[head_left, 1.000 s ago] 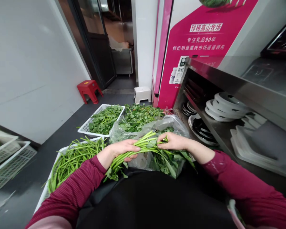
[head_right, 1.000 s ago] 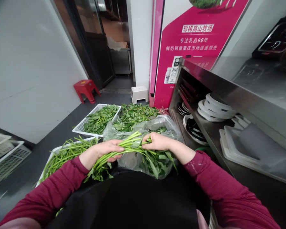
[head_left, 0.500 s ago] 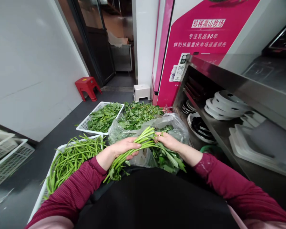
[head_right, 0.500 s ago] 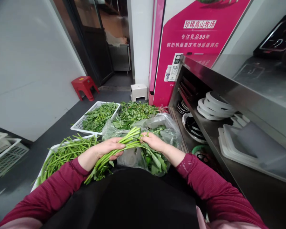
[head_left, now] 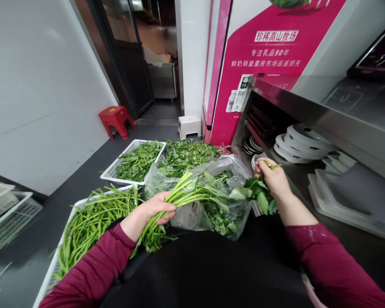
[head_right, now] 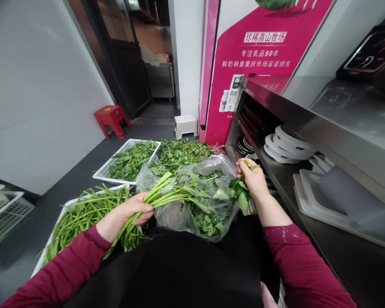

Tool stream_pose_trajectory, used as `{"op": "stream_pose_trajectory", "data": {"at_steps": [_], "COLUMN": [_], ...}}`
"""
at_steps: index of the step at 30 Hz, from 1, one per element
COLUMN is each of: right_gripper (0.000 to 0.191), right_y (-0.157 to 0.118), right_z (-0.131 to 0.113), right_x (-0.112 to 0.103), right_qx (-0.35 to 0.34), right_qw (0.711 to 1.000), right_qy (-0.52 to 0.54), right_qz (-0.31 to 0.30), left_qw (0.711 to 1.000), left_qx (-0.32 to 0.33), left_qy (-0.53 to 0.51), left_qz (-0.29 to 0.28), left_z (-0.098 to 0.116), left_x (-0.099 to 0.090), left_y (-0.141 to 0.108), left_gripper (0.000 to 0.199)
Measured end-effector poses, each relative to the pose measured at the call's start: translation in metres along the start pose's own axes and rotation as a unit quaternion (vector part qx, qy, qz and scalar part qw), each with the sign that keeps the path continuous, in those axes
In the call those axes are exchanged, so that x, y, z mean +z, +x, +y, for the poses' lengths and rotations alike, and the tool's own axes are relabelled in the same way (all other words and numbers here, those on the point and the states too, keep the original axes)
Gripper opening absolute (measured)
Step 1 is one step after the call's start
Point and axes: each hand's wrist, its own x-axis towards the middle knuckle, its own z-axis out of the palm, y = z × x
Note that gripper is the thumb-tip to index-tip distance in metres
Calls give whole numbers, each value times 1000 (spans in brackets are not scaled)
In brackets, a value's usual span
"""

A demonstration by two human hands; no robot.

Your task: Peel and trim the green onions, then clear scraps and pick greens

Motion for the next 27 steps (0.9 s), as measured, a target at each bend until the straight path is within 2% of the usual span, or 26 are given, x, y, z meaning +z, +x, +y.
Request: {"op": "stream_pose_trajectory", "data": {"at_steps": [2, 4, 6, 8, 10, 12, 16, 18, 21, 23, 25, 27], "right_gripper": [21, 16, 11, 14, 19, 23, 27, 27, 20, 16, 13, 13], "right_y": [-8, -19, -29, -37, -42, -46, -50, -50, -51, -53, -58, -61], "right_z": [-20, -39, -52, -59, -60, -59, -54, -50, -42, -35, -26, -16], "right_x": [-3, 9, 27, 46, 60, 70, 78, 78, 77, 77, 78, 77], "right_qx": [-66, -119, -180, -254, -314, -346, -390, -408, -414, -398, -362, -289], "right_qw": [992, 964, 917, 860, 804, 760, 703, 684, 684, 707, 764, 852], "right_qy": [-88, -171, -224, -267, -318, -374, -426, -432, -446, -447, -403, -306], "right_qz": [-59, -165, -277, -354, -392, -403, -416, -423, -403, -378, -351, -310], "left_qw": [1000, 998, 997, 994, 993, 993, 996, 998, 999, 1000, 1000, 1000], "left_qx": [-2, 0, -1, -2, -3, -2, -4, -5, -2, 1, 4, 6], "left_qy": [5, 10, 18, 29, 43, 54, 55, 49, 35, 23, 15, 14], "left_qz": [-29, -55, -81, -103, -113, -109, -70, -39, 1, 8, 9, 12], "left_z": [-2, -1, 1, 5, 9, 12, 14, 13, 10, 7, 6, 5], "left_x": [-5, -7, -8, -7, -5, -3, 5, 7, 6, 6, 7, 9], "left_y": [-3, -4, -3, -3, -3, -3, -1, 1, 4, 7, 12, 15], "left_gripper": [41, 37, 33, 31, 31, 33, 38, 42, 40, 37, 34, 33]}}
